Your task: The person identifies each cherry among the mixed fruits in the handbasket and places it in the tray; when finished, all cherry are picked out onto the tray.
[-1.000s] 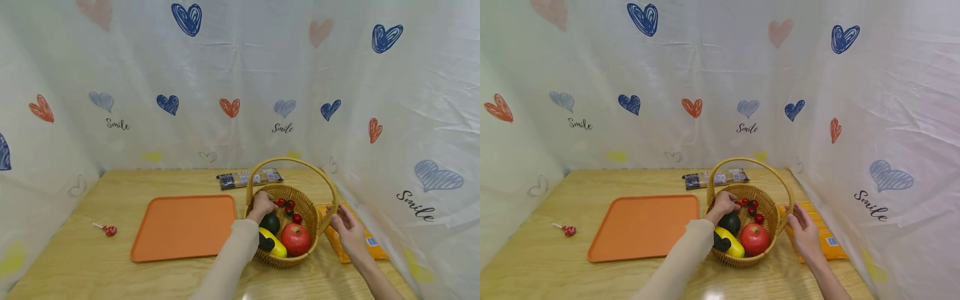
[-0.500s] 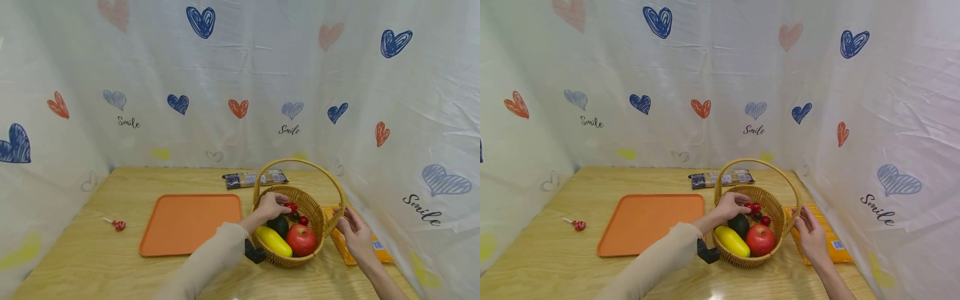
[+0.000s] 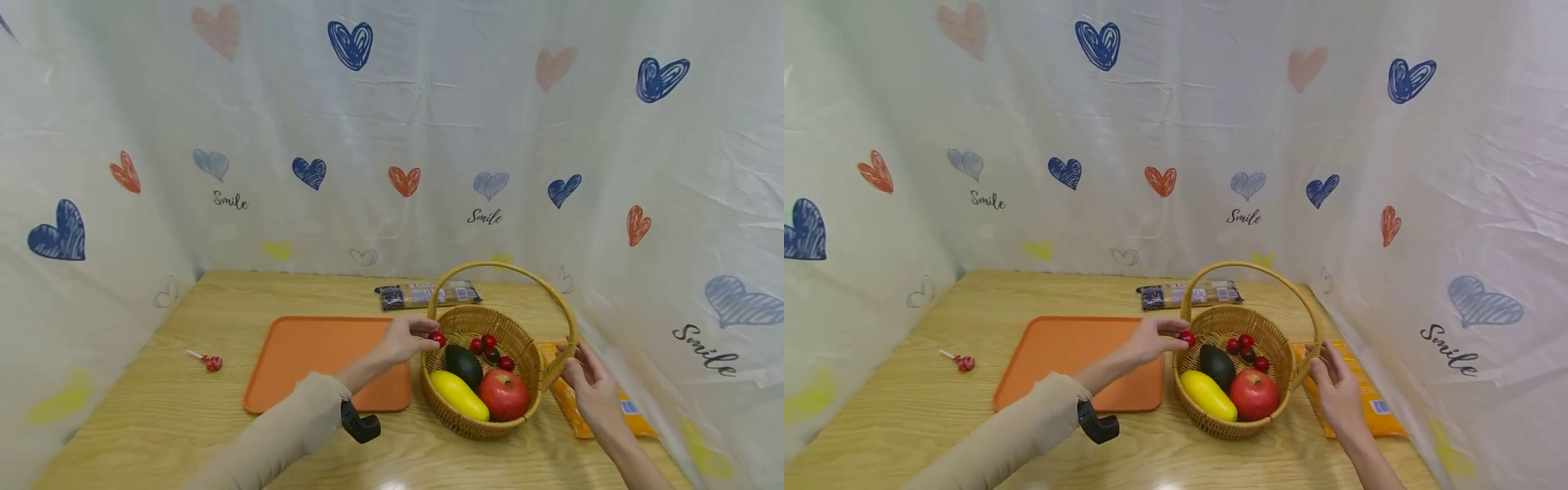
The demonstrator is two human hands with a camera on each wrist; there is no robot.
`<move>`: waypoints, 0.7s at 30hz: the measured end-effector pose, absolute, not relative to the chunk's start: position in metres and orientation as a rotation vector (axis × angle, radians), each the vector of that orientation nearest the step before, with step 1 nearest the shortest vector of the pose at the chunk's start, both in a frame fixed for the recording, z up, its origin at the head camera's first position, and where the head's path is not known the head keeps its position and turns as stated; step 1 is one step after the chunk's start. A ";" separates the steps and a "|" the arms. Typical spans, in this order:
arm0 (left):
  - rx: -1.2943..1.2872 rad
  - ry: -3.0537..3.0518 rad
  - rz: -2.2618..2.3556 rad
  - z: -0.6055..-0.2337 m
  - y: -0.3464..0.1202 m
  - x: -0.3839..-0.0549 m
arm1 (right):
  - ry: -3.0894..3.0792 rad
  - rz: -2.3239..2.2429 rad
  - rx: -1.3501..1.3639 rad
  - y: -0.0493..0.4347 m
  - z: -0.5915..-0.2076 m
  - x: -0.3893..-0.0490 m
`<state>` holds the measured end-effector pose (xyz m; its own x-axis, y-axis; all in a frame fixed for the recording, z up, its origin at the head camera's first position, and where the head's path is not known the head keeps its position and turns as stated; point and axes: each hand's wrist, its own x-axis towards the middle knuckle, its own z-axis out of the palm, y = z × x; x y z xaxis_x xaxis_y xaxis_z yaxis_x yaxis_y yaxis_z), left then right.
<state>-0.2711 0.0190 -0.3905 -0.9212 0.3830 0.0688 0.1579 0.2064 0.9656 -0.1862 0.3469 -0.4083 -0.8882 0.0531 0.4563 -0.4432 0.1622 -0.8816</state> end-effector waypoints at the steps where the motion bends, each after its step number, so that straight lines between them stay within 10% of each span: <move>1: 0.511 2.302 1.803 -0.391 0.012 -0.274 | -2.059 1.780 0.370 0.347 -0.409 -0.186; 21: 0.117 2.579 1.763 -0.432 -0.029 -0.327 | -2.121 1.724 0.310 0.346 -0.409 -0.186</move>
<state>-0.3266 -0.0289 -0.4323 -0.9971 0.0705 0.0293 0.0528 0.3609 0.9311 -0.1856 0.3460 -0.4088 -0.9001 0.0714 0.4298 -0.4062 0.2192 -0.8871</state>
